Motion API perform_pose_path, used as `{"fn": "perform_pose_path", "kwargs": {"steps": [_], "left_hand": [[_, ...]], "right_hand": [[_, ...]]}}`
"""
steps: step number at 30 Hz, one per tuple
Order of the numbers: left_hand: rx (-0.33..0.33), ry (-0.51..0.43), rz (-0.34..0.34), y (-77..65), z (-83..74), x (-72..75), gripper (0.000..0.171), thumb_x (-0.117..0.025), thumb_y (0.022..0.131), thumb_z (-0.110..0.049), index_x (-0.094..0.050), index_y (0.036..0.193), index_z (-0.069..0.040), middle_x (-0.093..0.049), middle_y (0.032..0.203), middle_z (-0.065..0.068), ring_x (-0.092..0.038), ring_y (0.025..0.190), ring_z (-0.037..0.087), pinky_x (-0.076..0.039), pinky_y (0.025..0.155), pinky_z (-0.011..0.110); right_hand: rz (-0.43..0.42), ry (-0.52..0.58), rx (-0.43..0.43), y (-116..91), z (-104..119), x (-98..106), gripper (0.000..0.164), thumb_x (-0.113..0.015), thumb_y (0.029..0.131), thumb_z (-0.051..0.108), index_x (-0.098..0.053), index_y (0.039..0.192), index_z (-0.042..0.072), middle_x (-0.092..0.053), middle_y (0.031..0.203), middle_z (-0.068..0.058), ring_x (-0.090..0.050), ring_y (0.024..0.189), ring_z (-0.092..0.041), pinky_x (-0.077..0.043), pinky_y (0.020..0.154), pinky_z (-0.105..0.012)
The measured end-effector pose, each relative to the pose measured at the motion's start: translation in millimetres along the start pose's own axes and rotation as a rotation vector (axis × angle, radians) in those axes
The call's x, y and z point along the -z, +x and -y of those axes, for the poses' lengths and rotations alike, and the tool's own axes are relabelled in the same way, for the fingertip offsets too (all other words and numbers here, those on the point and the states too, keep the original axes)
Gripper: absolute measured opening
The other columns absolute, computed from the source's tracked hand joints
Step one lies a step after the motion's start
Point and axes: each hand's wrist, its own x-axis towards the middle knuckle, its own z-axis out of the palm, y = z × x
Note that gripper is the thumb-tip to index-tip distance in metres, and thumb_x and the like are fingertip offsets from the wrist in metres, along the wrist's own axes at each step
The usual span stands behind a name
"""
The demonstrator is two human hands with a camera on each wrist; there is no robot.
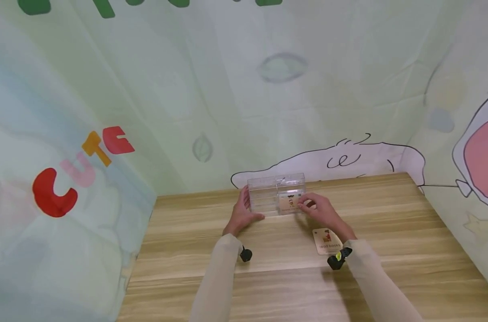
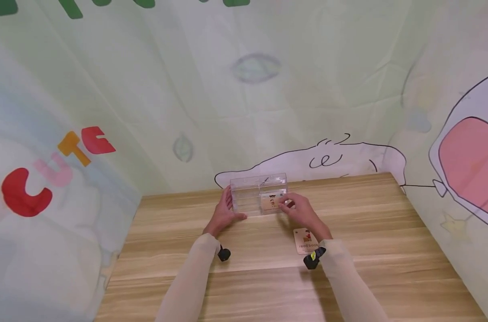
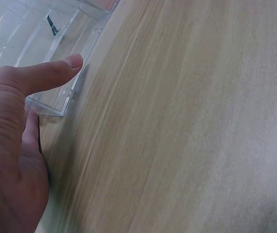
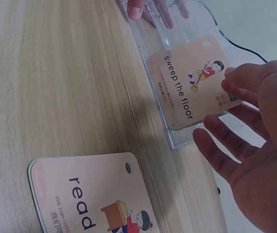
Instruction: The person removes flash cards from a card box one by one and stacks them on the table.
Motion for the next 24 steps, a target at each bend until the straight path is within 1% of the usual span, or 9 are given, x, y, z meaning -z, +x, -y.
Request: {"fn": "perform_pose_path", "kwargs": {"steps": [4, 6, 8, 11, 13, 15, 19, 24], "left_hand": [[0.008, 0.013, 0.007, -1.7, -1.8, -0.4, 0.123, -0.094, 0.070, 0.003, -0.019, 0.165, -0.014, -0.030, 0.168, 0.015, -0.032, 0.152, 0.030, -0.029, 0.125, 0.039], [-0.002, 0.006, 0.004, -2.2, -2.5, -0.4, 0.122, -0.094, 0.070, 0.004, -0.019, 0.164, -0.013, -0.030, 0.167, 0.017, -0.032, 0.152, 0.032, -0.029, 0.125, 0.041], [-0.013, -0.004, 0.000, -2.5, -3.2, -0.1, 0.121, -0.094, 0.069, 0.005, -0.019, 0.164, -0.011, -0.030, 0.167, 0.018, -0.032, 0.152, 0.034, -0.029, 0.125, 0.042], [-0.025, -0.020, -0.006, -2.4, -3.5, 0.3, 0.121, -0.093, 0.069, 0.006, -0.020, 0.163, -0.009, -0.030, 0.166, 0.021, -0.032, 0.152, 0.036, -0.029, 0.125, 0.044], [-0.019, -0.018, -0.006, -2.2, -2.9, 0.6, 0.121, -0.093, 0.069, 0.005, -0.020, 0.164, -0.010, -0.030, 0.166, 0.020, -0.032, 0.152, 0.035, -0.029, 0.125, 0.043], [-0.011, -0.008, -0.005, -1.8, -2.0, 0.8, 0.121, -0.094, 0.069, 0.004, -0.019, 0.164, -0.011, -0.030, 0.167, 0.019, -0.032, 0.152, 0.033, -0.029, 0.125, 0.041], [-0.011, -0.003, -0.005, -0.8, 0.4, 0.8, 0.122, -0.094, 0.069, 0.005, -0.020, 0.164, -0.011, -0.030, 0.166, 0.019, -0.033, 0.152, 0.034, -0.030, 0.125, 0.041], [-0.012, -0.022, -0.009, 1.8, 4.3, -0.5, 0.122, -0.094, 0.067, 0.007, -0.022, 0.163, -0.012, -0.031, 0.166, 0.020, -0.032, 0.152, 0.034, -0.028, 0.126, 0.043]], "right_hand": [[0.005, -0.008, -0.007, 0.0, 0.6, -1.3, 0.014, -0.068, 0.101, 0.014, -0.073, 0.113, 0.007, -0.071, 0.117, -0.013, -0.066, 0.101, -0.031, -0.061, 0.083, -0.043], [0.008, -0.012, -0.006, 0.6, 0.9, -0.9, 0.015, -0.068, 0.101, 0.014, -0.073, 0.114, 0.008, -0.071, 0.118, -0.012, -0.066, 0.102, -0.029, -0.061, 0.082, -0.041], [0.008, -0.016, 0.013, 1.5, 1.6, 0.0, 0.015, -0.069, 0.101, 0.013, -0.074, 0.114, 0.007, -0.072, 0.117, -0.012, -0.066, 0.102, -0.029, -0.061, 0.082, -0.042], [0.002, -0.024, 0.048, 2.5, 4.0, 2.0, 0.016, -0.070, 0.100, 0.010, -0.074, 0.114, 0.006, -0.072, 0.117, -0.012, -0.067, 0.101, -0.030, -0.061, 0.085, -0.046], [0.000, -0.036, 0.069, 3.4, 5.5, 3.4, 0.017, -0.070, 0.099, 0.010, -0.074, 0.115, 0.005, -0.073, 0.118, -0.014, -0.067, 0.102, -0.031, -0.060, 0.087, -0.049], [-0.001, -0.047, 0.066, 3.8, 7.4, 4.7, 0.020, -0.070, 0.099, 0.010, -0.073, 0.118, 0.005, -0.072, 0.120, -0.014, -0.067, 0.103, -0.032, -0.060, 0.088, -0.050], [-0.002, -0.043, 0.039, 4.1, 10.8, 6.7, 0.022, -0.072, 0.098, 0.012, -0.074, 0.120, 0.007, -0.071, 0.125, -0.013, -0.066, 0.106, -0.031, -0.062, 0.087, -0.050], [-0.020, -0.016, 0.064, 4.0, 11.8, 9.8, 0.024, -0.074, 0.095, 0.007, -0.075, 0.119, 0.006, -0.071, 0.126, -0.015, -0.068, 0.104, -0.032, -0.064, 0.083, -0.046]]}}
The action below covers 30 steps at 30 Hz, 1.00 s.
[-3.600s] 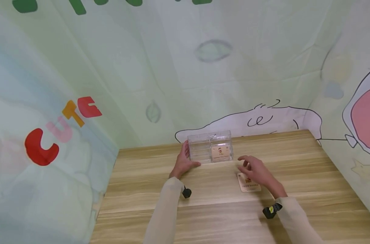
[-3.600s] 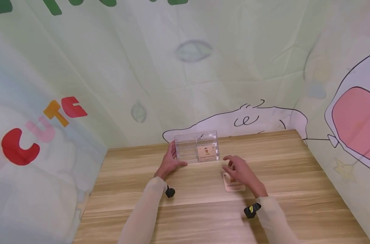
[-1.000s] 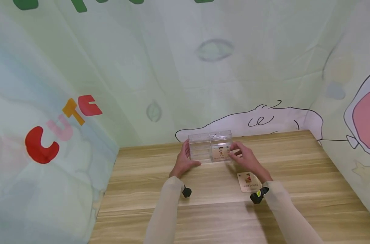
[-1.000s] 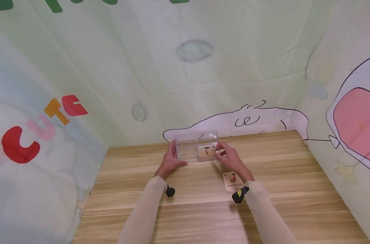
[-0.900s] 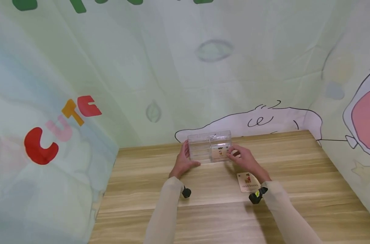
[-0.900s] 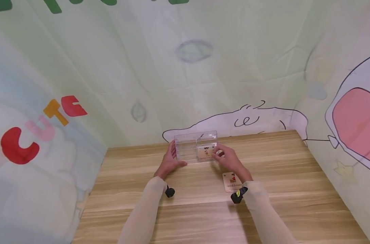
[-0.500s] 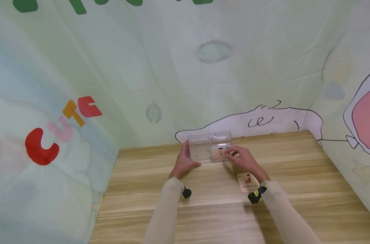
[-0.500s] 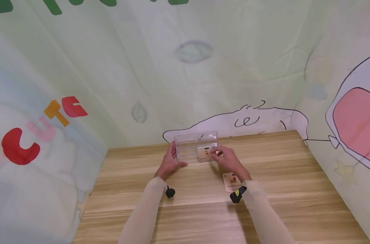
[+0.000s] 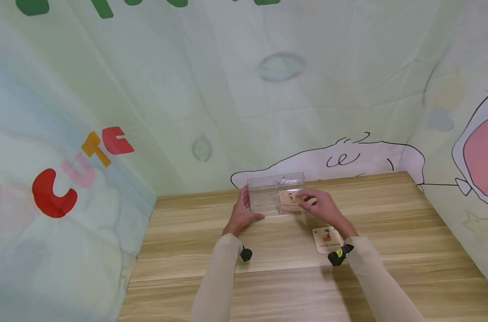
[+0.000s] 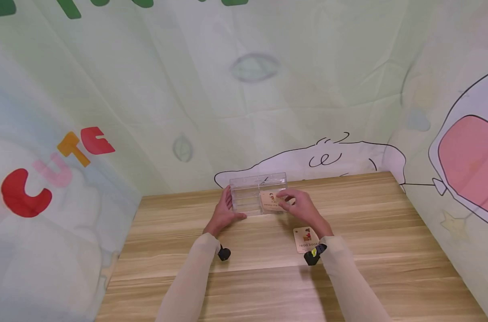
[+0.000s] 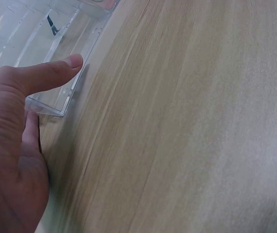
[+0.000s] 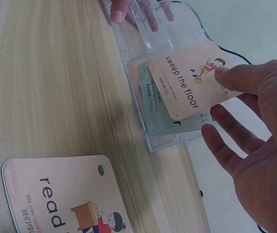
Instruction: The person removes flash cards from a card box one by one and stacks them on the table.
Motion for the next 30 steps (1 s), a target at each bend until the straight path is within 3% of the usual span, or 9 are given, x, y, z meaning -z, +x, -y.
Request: {"fn": "perform_pose_path", "kwargs": {"steps": [13, 16, 19, 23, 30], "left_hand": [[0.029, 0.032, -0.004, -1.9, -4.3, -0.4, 0.121, -0.094, 0.068, 0.006, -0.021, 0.163, -0.013, -0.032, 0.166, 0.019, -0.033, 0.152, 0.033, -0.029, 0.125, 0.041], [0.026, 0.032, 0.007, -7.5, -17.7, 1.8, 0.118, -0.091, 0.070, 0.009, -0.021, 0.163, -0.007, -0.031, 0.165, 0.023, -0.033, 0.151, 0.038, -0.029, 0.125, 0.045], [0.009, 0.029, 0.015, -8.1, -19.0, 2.2, 0.118, -0.090, 0.070, 0.011, -0.019, 0.163, -0.002, -0.029, 0.165, 0.027, -0.031, 0.151, 0.042, -0.028, 0.125, 0.049], [-0.004, 0.027, 0.004, -3.4, -5.7, -0.1, 0.122, -0.092, 0.069, 0.009, -0.017, 0.164, -0.006, -0.027, 0.166, 0.026, -0.030, 0.152, 0.040, -0.026, 0.126, 0.049], [0.005, 0.018, -0.006, -1.7, -5.0, -1.0, 0.119, -0.093, 0.069, 0.006, -0.022, 0.163, -0.012, -0.031, 0.166, 0.021, -0.032, 0.152, 0.036, -0.028, 0.126, 0.045]], "right_hand": [[-0.025, 0.066, -0.043, -9.6, 4.4, 22.0, 0.031, -0.076, 0.094, 0.006, -0.071, 0.125, 0.006, -0.066, 0.135, -0.019, -0.072, 0.101, -0.039, -0.065, 0.083, -0.044], [-0.017, 0.057, -0.057, -12.3, 4.6, 26.9, 0.033, -0.076, 0.093, 0.005, -0.071, 0.126, 0.006, -0.065, 0.136, -0.018, -0.071, 0.102, -0.038, -0.065, 0.083, -0.043], [-0.016, 0.042, -0.066, -15.4, 4.0, 30.8, 0.037, -0.078, 0.092, 0.004, -0.070, 0.127, 0.007, -0.064, 0.137, -0.018, -0.071, 0.101, -0.037, -0.065, 0.082, -0.043], [-0.016, 0.039, -0.070, -20.7, 2.2, 34.5, 0.041, -0.079, 0.089, 0.001, -0.069, 0.128, 0.007, -0.064, 0.137, -0.018, -0.071, 0.097, -0.034, -0.064, 0.079, -0.039], [0.017, 0.024, -0.073, -32.2, -2.6, 40.8, 0.041, -0.078, 0.090, 0.000, -0.068, 0.129, 0.007, -0.063, 0.136, -0.017, -0.069, 0.095, -0.031, -0.063, 0.079, -0.036]]}}
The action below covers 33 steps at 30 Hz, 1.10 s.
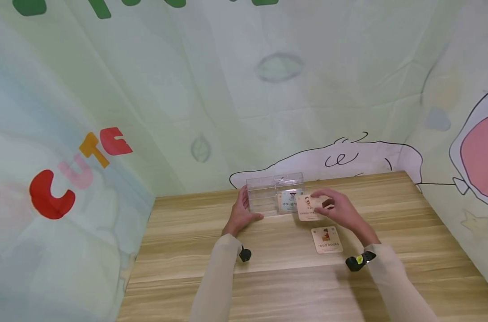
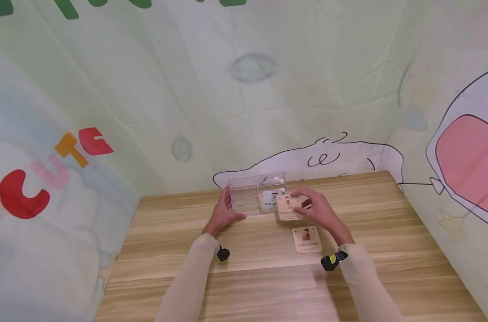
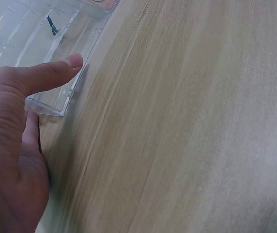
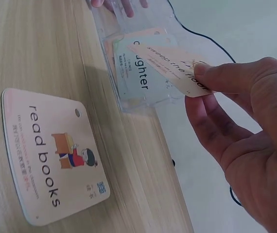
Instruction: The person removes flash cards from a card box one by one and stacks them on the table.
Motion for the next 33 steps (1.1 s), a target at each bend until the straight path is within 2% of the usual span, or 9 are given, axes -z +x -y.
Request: {"fn": "perform_pose_path", "kwargs": {"steps": [10, 16, 22, 28, 33], "left_hand": [[0.018, 0.016, 0.004, 2.0, -0.2, 0.0, 0.119, -0.093, 0.071, 0.003, -0.020, 0.163, -0.015, -0.031, 0.167, 0.018, -0.033, 0.152, 0.033, -0.029, 0.125, 0.042], [-0.001, 0.004, 0.008, 1.6, 0.4, -0.1, 0.119, -0.093, 0.070, 0.005, -0.021, 0.163, -0.012, -0.032, 0.166, 0.020, -0.034, 0.152, 0.035, -0.029, 0.125, 0.043], [0.015, 0.010, 0.007, 0.7, -0.3, 0.5, 0.120, -0.093, 0.070, 0.005, -0.020, 0.163, -0.014, -0.031, 0.166, 0.018, -0.033, 0.152, 0.032, -0.029, 0.125, 0.040], [0.002, 0.006, 0.005, 0.2, 1.0, 0.9, 0.119, -0.093, 0.070, 0.005, -0.021, 0.163, -0.013, -0.032, 0.166, 0.020, -0.033, 0.152, 0.035, -0.029, 0.125, 0.044], [-0.006, 0.006, 0.004, 0.0, 2.1, 0.6, 0.118, -0.093, 0.070, 0.004, -0.022, 0.163, -0.012, -0.032, 0.165, 0.021, -0.033, 0.151, 0.037, -0.029, 0.125, 0.046]], "right_hand": [[0.040, 0.020, -0.038, -20.5, -10.0, 7.4, 0.041, -0.077, 0.091, 0.002, -0.066, 0.131, 0.003, -0.064, 0.134, -0.020, -0.067, 0.097, -0.028, -0.061, 0.077, -0.029], [0.035, 0.013, -0.006, -34.6, -21.1, 6.7, 0.039, -0.077, 0.090, -0.001, -0.067, 0.127, -0.003, -0.067, 0.128, -0.023, -0.069, 0.099, -0.030, -0.062, 0.082, -0.028], [0.037, 0.008, -0.019, -46.3, -29.0, 6.1, 0.033, -0.076, 0.089, -0.005, -0.070, 0.121, -0.001, -0.069, 0.121, -0.019, -0.068, 0.096, -0.027, -0.062, 0.080, -0.027], [0.054, 0.031, -0.054, -56.0, -34.7, 6.1, 0.032, -0.077, 0.089, -0.002, -0.071, 0.120, 0.000, -0.070, 0.114, -0.016, -0.069, 0.093, -0.025, -0.062, 0.076, -0.027], [0.057, 0.020, -0.045, -60.6, -40.2, 3.0, 0.032, -0.077, 0.090, 0.000, -0.070, 0.121, -0.001, -0.071, 0.113, -0.015, -0.069, 0.096, -0.026, -0.062, 0.081, -0.027]]}}
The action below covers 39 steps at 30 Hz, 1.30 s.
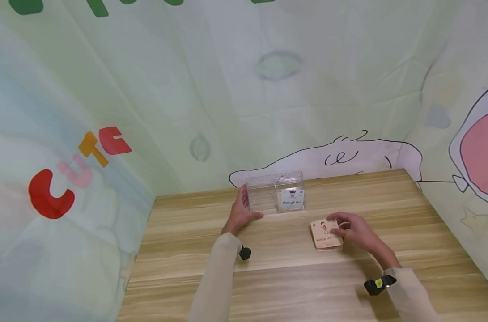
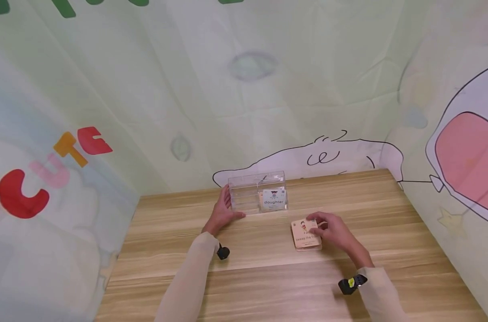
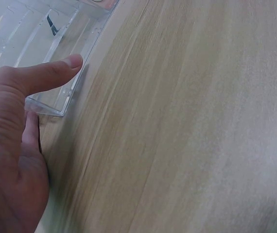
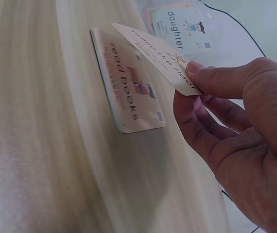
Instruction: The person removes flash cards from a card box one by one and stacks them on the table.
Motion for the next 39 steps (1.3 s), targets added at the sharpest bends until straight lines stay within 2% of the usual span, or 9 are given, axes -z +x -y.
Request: {"fn": "perform_pose_path", "kwargs": {"steps": [11, 17, 21, 23, 30, 39], "left_hand": [[0.021, 0.009, 0.007, 3.3, 0.8, -0.4, 0.119, -0.094, 0.071, 0.003, -0.020, 0.163, -0.016, -0.031, 0.167, 0.016, -0.033, 0.152, 0.031, -0.029, 0.125, 0.041], [0.016, -0.001, 0.005, -1.2, -5.4, 0.2, 0.118, -0.093, 0.071, 0.004, -0.021, 0.163, -0.014, -0.031, 0.166, 0.019, -0.033, 0.152, 0.034, -0.028, 0.126, 0.044], [0.021, 0.002, 0.008, -1.2, -5.1, 0.6, 0.118, -0.092, 0.071, 0.005, -0.021, 0.163, -0.014, -0.031, 0.166, 0.019, -0.033, 0.152, 0.033, -0.029, 0.126, 0.042], [0.018, 0.009, 0.007, 1.1, 0.8, 0.2, 0.119, -0.093, 0.071, 0.004, -0.021, 0.163, -0.015, -0.032, 0.166, 0.017, -0.034, 0.152, 0.032, -0.029, 0.125, 0.040], [0.006, 0.002, 0.011, 2.0, 2.5, 0.9, 0.120, -0.093, 0.070, 0.004, -0.021, 0.163, -0.015, -0.033, 0.166, 0.017, -0.034, 0.152, 0.032, -0.030, 0.125, 0.039], [-0.005, -0.006, 0.012, 1.0, 1.1, 1.3, 0.120, -0.094, 0.069, 0.004, -0.021, 0.163, -0.013, -0.033, 0.166, 0.018, -0.034, 0.152, 0.033, -0.030, 0.125, 0.041]], "right_hand": [[0.008, -0.060, -0.045, -6.5, -7.1, -5.1, 0.032, -0.077, 0.090, 0.000, -0.071, 0.121, 0.002, -0.070, 0.107, -0.010, -0.069, 0.096, -0.025, -0.063, 0.084, -0.032], [0.024, -0.113, -0.005, -6.0, -12.6, -6.0, 0.032, -0.080, 0.089, 0.005, -0.073, 0.120, 0.002, -0.070, 0.102, -0.007, -0.067, 0.087, -0.019, -0.061, 0.074, -0.027], [0.032, -0.151, 0.012, -6.2, -14.7, -6.9, 0.034, -0.083, 0.087, 0.008, -0.073, 0.120, 0.002, -0.069, 0.099, -0.005, -0.064, 0.082, -0.016, -0.058, 0.066, -0.026], [0.036, -0.163, 0.011, -6.2, -14.8, -7.7, 0.036, -0.083, 0.086, 0.008, -0.073, 0.120, 0.002, -0.068, 0.097, -0.003, -0.062, 0.080, -0.015, -0.056, 0.064, -0.026], [0.013, -0.226, 0.019, -5.8, -13.3, -12.3, 0.039, -0.086, 0.082, 0.006, -0.075, 0.119, 0.001, -0.060, 0.091, -0.003, -0.052, 0.077, -0.016, -0.048, 0.061, -0.024], [0.022, -0.222, -0.010, -6.2, -10.6, -15.4, 0.039, -0.085, 0.083, 0.004, -0.074, 0.120, -0.001, -0.054, 0.091, -0.006, -0.052, 0.078, -0.017, -0.048, 0.059, -0.023]]}}
